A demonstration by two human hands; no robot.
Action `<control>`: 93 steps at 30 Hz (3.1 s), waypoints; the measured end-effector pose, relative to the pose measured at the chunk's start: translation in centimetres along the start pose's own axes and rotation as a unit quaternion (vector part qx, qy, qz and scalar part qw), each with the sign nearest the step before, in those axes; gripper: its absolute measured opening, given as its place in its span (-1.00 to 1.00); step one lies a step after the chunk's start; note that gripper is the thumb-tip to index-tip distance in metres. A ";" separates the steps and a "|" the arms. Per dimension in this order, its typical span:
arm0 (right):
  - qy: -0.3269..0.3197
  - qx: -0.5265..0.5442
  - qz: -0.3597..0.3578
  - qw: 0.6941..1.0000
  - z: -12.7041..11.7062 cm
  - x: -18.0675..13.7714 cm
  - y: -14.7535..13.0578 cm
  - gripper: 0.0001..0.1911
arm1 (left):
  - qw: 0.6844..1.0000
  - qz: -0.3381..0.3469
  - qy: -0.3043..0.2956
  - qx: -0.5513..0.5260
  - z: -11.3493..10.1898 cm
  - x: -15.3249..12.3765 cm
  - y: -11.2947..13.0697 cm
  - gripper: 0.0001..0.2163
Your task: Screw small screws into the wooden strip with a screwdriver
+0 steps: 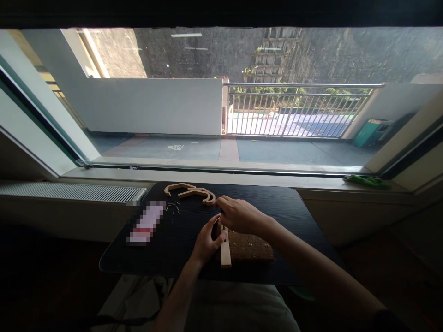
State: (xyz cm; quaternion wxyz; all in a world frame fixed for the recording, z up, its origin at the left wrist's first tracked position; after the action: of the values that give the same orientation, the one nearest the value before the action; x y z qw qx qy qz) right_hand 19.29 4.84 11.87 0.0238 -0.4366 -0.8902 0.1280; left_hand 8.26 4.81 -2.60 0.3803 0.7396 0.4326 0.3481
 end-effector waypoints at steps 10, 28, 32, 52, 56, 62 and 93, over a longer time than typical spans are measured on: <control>-0.003 0.059 -0.026 0.998 0.0 -0.3 0.3 -0.90 | 1.000 -0.015 -0.004 0.014 0.0 0.0 0.1 -0.65; -0.016 0.071 -0.007 0.997 0.3 -0.6 1.0 -0.84 | 1.000 -0.008 0.003 0.018 0.0 0.1 0.0 -0.67; -0.016 0.046 0.000 0.999 0.1 -0.5 0.9 -0.88 | 1.000 -0.009 0.013 -0.006 0.0 0.1 -0.7 -0.67; 0.030 0.074 -0.016 0.997 0.5 -0.5 0.8 -0.63 | 1.000 0.014 0.013 0.022 -0.1 0.1 -0.5 -0.66; 0.042 0.129 -0.042 0.990 0.8 -0.4 0.7 -0.58 | 1.000 0.011 0.018 0.009 0.0 0.2 -0.9 -0.66; 0.070 0.153 -0.043 0.985 1.2 -0.5 0.8 -0.64 | 1.000 0.007 0.016 -0.004 0.0 0.2 -0.9 -0.66; 0.255 0.463 -0.028 0.849 5.1 -1.8 2.2 -0.70 | 0.999 0.012 0.017 0.031 -0.1 0.1 -0.4 -0.68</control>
State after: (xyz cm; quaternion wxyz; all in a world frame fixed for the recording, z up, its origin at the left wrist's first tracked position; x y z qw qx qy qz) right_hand 21.37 3.65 6.48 0.4530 -0.3673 -0.7023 0.4083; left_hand 8.08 5.11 -2.87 0.3453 0.7506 0.4403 0.3514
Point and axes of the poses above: each hand's wrist, its own x-axis towards the middle knuckle, its own z-axis out of the palm, y = z × x, the point moved 6 cm from there along x, towards the middle knuckle, and after that the axes turned 10 degrees about -y, right-handed, at the moved point
